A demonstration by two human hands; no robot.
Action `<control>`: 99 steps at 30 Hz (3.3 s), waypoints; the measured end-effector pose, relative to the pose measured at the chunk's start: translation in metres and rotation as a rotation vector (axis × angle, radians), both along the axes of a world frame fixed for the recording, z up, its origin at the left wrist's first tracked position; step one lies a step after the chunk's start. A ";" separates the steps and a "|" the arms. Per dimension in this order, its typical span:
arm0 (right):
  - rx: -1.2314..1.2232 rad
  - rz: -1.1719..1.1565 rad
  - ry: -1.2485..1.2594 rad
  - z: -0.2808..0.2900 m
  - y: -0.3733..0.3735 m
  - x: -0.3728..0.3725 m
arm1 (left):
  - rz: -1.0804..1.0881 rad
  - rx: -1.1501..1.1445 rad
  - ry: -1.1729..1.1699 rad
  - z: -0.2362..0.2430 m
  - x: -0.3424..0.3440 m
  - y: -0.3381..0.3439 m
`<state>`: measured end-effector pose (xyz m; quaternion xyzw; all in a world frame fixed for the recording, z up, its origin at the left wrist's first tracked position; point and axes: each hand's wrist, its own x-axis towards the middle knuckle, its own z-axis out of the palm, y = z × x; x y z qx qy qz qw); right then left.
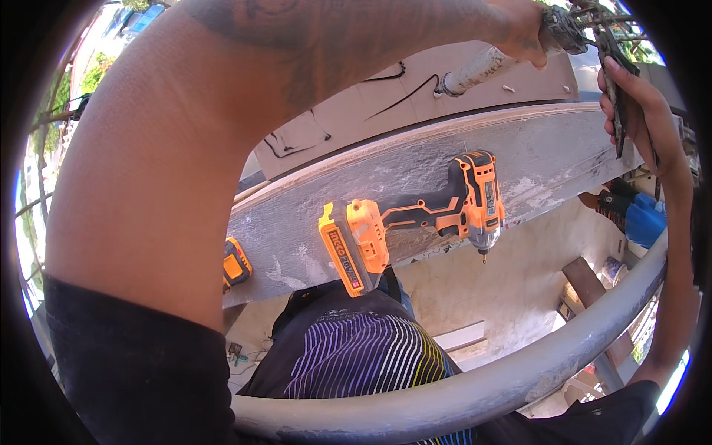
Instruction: The person positions a corrugated roof panel on a metal frame and secures it by hand while a coworker hammers nails into the panel. The person uses a cordless drill to fasten the panel and adjusts its alignment during installation.
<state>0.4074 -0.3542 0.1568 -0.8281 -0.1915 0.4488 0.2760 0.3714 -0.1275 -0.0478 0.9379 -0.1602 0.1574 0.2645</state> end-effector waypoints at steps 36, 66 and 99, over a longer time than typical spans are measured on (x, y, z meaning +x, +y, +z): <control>-0.121 0.137 -0.734 -0.022 -0.064 0.116 | 0.194 -0.180 0.148 0.047 0.101 -0.044; 0.544 -0.064 0.174 -0.004 -0.063 0.059 | 0.108 -0.354 0.163 0.050 0.059 -0.049; 0.267 0.434 -1.371 0.024 0.025 -0.013 | 0.082 -0.171 0.361 0.034 0.033 -0.011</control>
